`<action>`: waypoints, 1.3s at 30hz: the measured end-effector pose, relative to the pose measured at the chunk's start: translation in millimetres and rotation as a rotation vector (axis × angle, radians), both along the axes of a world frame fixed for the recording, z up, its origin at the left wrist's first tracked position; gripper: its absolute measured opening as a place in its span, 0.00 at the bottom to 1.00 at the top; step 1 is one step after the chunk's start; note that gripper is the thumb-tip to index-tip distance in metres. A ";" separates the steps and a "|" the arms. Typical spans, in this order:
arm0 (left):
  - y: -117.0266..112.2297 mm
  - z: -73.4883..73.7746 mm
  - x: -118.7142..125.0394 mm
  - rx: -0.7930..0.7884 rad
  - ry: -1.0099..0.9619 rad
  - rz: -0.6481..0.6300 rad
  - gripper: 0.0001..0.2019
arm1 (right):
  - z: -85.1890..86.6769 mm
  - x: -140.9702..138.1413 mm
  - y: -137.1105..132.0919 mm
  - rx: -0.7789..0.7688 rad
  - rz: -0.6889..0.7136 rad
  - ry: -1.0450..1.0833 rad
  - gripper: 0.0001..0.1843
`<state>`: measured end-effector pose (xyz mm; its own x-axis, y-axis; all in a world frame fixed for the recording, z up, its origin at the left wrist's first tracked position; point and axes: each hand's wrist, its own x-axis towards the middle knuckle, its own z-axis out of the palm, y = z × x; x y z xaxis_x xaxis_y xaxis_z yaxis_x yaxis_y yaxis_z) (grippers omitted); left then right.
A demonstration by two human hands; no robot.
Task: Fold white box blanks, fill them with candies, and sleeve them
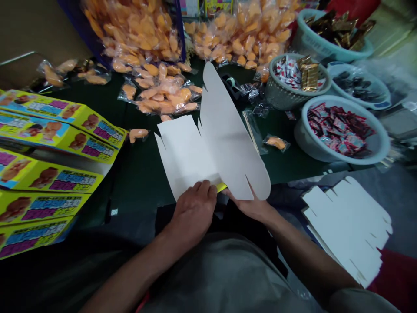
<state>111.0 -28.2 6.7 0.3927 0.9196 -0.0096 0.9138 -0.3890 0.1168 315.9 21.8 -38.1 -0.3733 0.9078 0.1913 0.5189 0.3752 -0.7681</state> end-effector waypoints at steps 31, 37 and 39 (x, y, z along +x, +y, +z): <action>16.8 9.3 -15.0 -0.256 0.196 -0.071 0.20 | -19.5 -19.1 -6.7 0.174 -0.058 0.077 0.11; 11.1 14.6 -24.1 -0.330 0.221 -0.051 0.27 | -16.9 -14.4 -6.9 0.175 0.008 0.057 0.11; 11.8 13.2 -28.0 -0.338 0.166 -0.084 0.25 | -16.3 -13.0 -7.1 0.167 0.030 0.051 0.11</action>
<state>83.0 -16.3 20.0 0.4342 0.8184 -0.3765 0.8977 -0.4281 0.1047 302.9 14.7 -54.4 -0.3855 0.8503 0.3583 0.4675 0.5148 -0.7186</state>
